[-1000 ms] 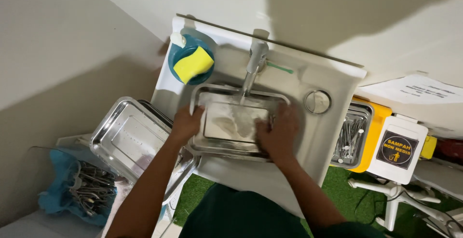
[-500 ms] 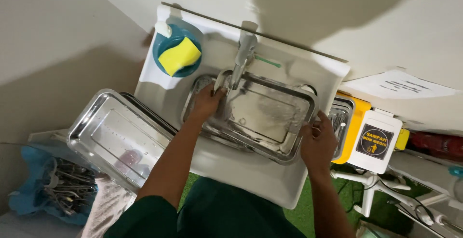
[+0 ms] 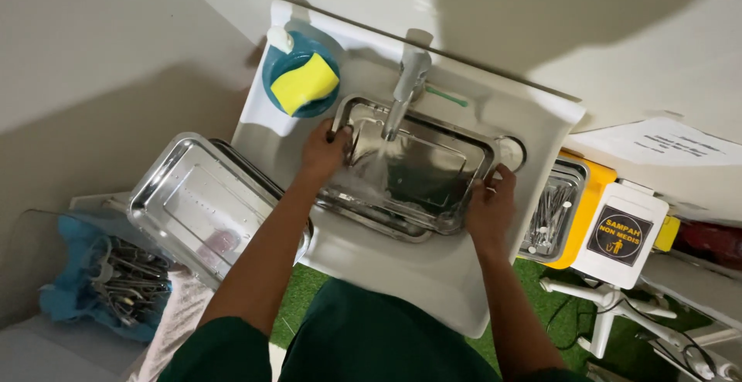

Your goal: The person washes multiple stainless steel trays one by one under running water in a sink, rinsing each tray and placing it on a stack to the left. The person finishes by stacking the cleaned trays together.

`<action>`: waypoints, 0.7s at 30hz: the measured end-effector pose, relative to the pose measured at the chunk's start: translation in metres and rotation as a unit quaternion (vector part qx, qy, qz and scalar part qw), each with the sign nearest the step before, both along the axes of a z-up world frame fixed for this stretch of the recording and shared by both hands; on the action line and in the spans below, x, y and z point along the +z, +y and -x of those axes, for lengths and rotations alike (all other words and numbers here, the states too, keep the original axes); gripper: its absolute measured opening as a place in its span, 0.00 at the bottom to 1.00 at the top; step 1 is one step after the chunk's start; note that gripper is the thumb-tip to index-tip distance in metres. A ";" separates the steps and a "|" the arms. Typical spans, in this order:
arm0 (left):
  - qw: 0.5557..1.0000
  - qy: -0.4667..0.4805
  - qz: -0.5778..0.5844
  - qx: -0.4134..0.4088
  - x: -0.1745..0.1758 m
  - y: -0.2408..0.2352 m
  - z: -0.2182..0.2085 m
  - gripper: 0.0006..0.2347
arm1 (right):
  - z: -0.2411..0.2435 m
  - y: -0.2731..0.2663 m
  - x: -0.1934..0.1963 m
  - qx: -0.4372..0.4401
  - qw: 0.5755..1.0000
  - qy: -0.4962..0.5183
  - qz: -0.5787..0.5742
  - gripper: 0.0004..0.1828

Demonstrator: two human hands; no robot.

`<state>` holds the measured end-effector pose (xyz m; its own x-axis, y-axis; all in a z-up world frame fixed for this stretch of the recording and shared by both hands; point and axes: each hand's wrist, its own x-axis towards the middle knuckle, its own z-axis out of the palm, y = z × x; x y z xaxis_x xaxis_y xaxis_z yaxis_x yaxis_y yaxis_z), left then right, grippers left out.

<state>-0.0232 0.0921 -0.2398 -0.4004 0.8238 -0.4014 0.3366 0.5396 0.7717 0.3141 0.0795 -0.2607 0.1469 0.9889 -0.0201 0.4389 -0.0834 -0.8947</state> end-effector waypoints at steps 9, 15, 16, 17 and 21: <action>0.993 0.117 -0.004 -0.013 0.027 -0.021 0.009 0.12 | 0.019 0.005 -0.023 0.038 0.998 -0.039 -0.031 0.26; 0.995 0.085 -0.056 -0.002 0.010 -0.025 0.027 0.11 | 0.038 0.008 0.000 0.049 0.998 0.012 0.034 0.29; 0.995 0.084 -0.056 -0.002 0.006 -0.024 0.028 0.11 | 0.038 0.009 0.000 0.049 0.998 0.011 0.034 0.29; 0.994 0.084 -0.066 -0.005 0.001 -0.023 0.029 0.12 | 0.037 0.009 0.000 0.049 0.998 -0.017 0.048 0.30; 0.995 0.064 -0.077 -0.001 -0.018 -0.020 0.033 0.11 | 0.033 0.010 -0.010 0.052 0.998 -0.018 0.005 0.32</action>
<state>-0.0563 0.0720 -0.2573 -0.4382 0.8725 -0.2161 0.4378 0.4171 0.7965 0.2812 0.0900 -0.2706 0.0440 0.9987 -0.0263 0.4774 -0.0441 -0.8776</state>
